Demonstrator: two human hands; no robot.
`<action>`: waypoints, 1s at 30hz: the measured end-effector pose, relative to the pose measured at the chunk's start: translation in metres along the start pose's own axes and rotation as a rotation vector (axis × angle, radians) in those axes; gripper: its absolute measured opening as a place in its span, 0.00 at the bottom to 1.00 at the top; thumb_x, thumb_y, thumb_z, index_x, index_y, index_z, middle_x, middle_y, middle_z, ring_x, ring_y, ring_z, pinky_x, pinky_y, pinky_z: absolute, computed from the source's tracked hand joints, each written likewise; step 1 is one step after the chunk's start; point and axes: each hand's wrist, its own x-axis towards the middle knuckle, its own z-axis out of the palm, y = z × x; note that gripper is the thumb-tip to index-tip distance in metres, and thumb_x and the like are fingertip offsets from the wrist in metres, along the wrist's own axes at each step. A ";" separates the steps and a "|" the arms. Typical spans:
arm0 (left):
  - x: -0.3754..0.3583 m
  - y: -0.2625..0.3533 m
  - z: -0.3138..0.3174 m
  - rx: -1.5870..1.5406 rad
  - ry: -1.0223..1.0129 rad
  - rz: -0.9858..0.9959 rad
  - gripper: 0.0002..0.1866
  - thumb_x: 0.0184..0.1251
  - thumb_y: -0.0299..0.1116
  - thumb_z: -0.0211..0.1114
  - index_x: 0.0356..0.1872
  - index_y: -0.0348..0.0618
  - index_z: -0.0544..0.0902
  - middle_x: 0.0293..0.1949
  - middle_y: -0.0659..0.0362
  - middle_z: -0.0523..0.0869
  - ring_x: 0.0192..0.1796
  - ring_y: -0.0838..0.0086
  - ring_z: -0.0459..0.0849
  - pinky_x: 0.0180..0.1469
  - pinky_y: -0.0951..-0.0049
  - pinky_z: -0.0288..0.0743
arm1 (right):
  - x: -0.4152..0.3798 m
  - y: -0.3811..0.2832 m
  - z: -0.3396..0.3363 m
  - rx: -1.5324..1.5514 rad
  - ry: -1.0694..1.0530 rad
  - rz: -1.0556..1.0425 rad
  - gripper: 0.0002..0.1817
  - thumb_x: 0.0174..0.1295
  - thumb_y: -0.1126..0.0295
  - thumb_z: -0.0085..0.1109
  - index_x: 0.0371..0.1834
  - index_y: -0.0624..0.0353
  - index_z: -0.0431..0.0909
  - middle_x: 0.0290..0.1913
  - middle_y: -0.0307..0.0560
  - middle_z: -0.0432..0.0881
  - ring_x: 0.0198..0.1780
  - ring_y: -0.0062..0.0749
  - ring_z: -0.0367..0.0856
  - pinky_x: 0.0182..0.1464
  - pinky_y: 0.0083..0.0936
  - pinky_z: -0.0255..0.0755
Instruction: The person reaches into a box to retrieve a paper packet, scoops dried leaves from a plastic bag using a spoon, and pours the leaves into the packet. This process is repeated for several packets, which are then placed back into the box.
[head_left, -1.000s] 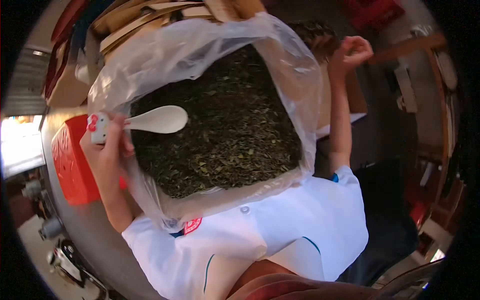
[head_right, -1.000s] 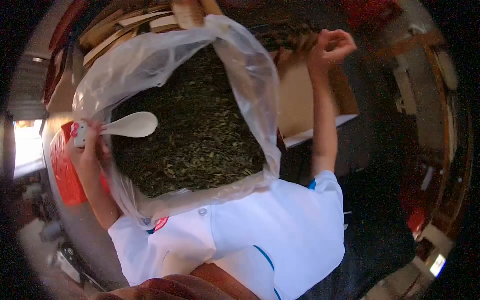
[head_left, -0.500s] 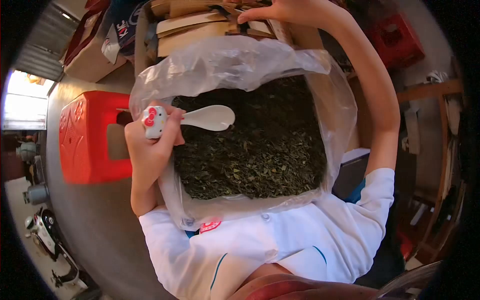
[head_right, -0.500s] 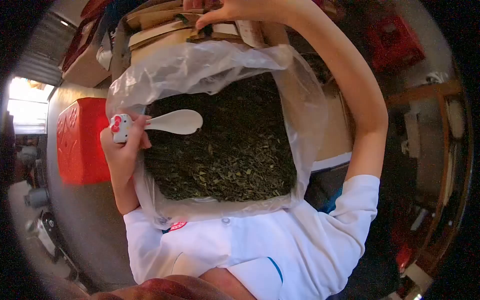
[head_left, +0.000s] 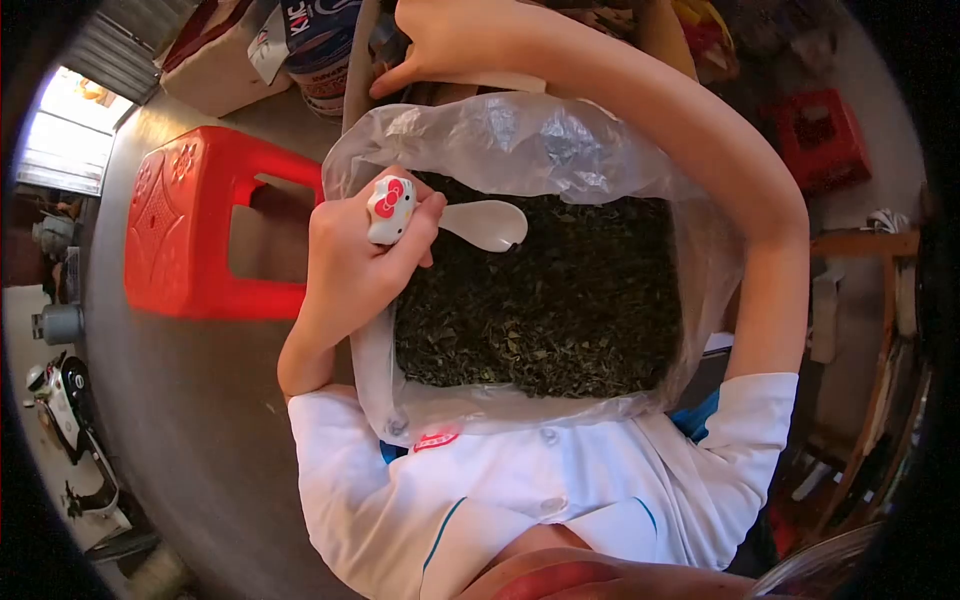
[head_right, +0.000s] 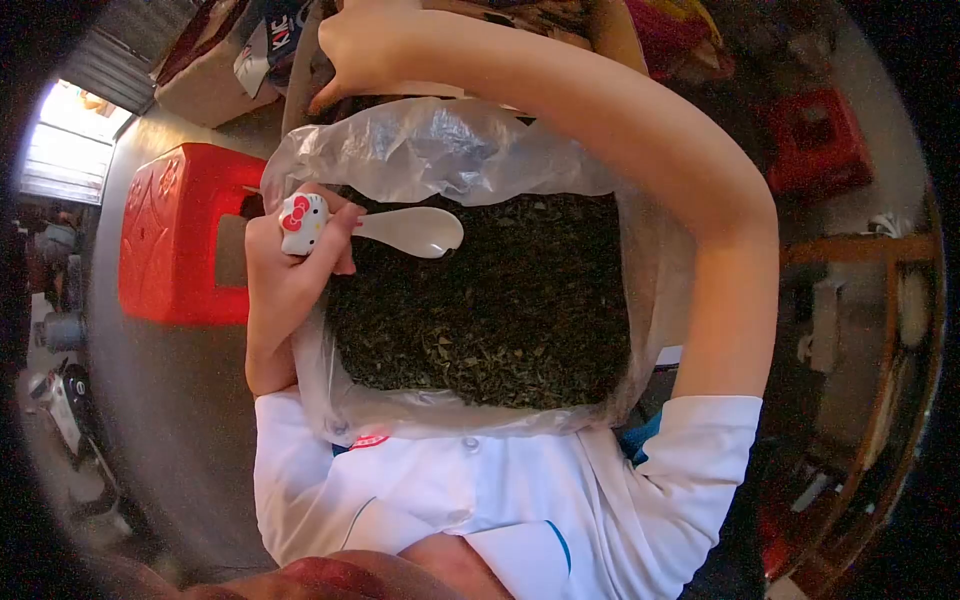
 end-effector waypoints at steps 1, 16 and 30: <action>0.001 0.000 0.000 0.003 -0.001 0.004 0.06 0.65 0.29 0.64 0.29 0.39 0.80 0.16 0.63 0.80 0.19 0.83 0.81 0.23 0.81 0.70 | 0.006 0.002 0.007 0.008 -0.017 0.021 0.41 0.49 0.34 0.62 0.47 0.66 0.82 0.54 0.62 0.79 0.61 0.53 0.71 0.62 0.53 0.59; 0.001 -0.002 0.000 -0.011 0.005 0.033 0.06 0.65 0.29 0.64 0.29 0.38 0.81 0.17 0.64 0.80 0.19 0.83 0.81 0.23 0.81 0.69 | 0.017 0.004 0.063 0.358 -0.016 0.022 0.38 0.39 0.38 0.71 0.45 0.59 0.84 0.46 0.52 0.85 0.55 0.48 0.80 0.60 0.48 0.58; 0.012 0.005 -0.011 -0.076 0.002 0.008 0.07 0.67 0.28 0.62 0.34 0.34 0.82 0.18 0.63 0.81 0.21 0.84 0.80 0.24 0.82 0.72 | -0.045 0.039 -0.034 0.726 0.854 -0.417 0.31 0.52 0.68 0.73 0.57 0.63 0.70 0.45 0.50 0.78 0.50 0.34 0.78 0.52 0.28 0.74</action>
